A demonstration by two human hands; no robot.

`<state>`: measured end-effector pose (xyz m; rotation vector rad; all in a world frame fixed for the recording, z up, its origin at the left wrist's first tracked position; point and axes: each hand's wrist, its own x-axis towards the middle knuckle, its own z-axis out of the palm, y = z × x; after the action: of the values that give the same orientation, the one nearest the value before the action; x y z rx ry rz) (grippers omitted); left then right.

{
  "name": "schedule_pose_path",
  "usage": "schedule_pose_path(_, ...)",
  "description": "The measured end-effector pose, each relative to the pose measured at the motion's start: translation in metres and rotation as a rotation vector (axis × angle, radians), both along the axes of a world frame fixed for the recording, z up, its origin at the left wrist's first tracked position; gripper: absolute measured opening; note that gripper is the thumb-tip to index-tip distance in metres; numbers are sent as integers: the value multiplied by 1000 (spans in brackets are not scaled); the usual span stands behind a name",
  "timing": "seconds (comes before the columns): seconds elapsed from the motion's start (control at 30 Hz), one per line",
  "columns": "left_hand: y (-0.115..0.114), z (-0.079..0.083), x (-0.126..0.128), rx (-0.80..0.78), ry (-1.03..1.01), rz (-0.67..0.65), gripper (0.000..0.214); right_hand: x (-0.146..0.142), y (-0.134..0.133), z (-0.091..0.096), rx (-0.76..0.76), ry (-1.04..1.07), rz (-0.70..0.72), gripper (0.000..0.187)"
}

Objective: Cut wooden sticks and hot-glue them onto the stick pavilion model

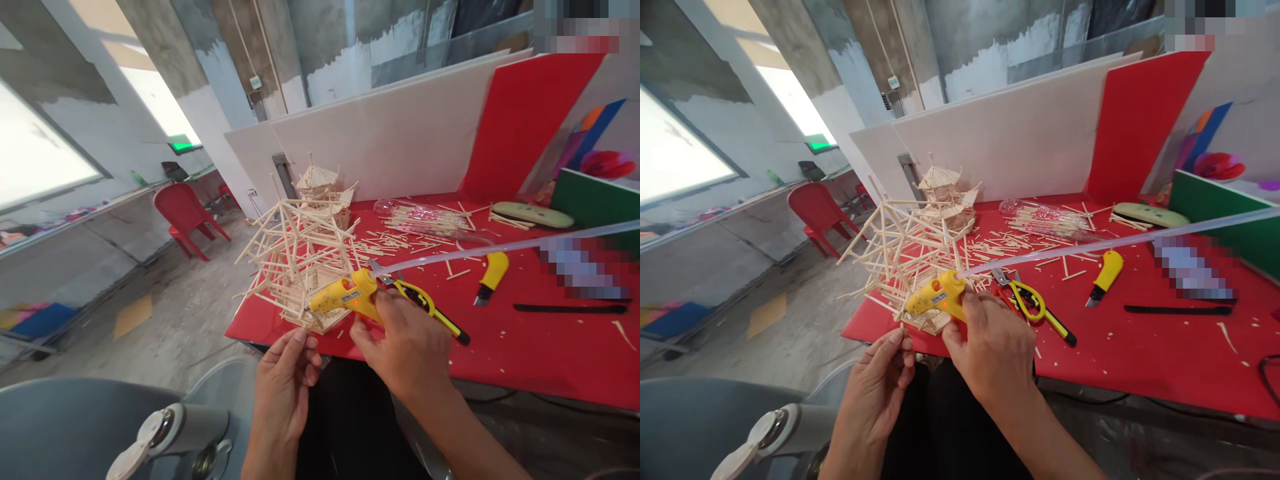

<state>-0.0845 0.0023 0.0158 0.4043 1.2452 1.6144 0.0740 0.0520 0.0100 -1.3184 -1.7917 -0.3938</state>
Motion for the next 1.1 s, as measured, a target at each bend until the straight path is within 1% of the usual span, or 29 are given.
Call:
schedule_pose_path(0.17,0,0,-1,6,8,4,27,0,-1,2,30,12,3,21)
schedule_pose_path(0.53,-1,-1,0,8,6,3,25,0,-1,2,-1,21,-5,18)
schedule_pose_path(1.1,1,-2,0,7,16,7,27,3,-3,2,31,36,14,21)
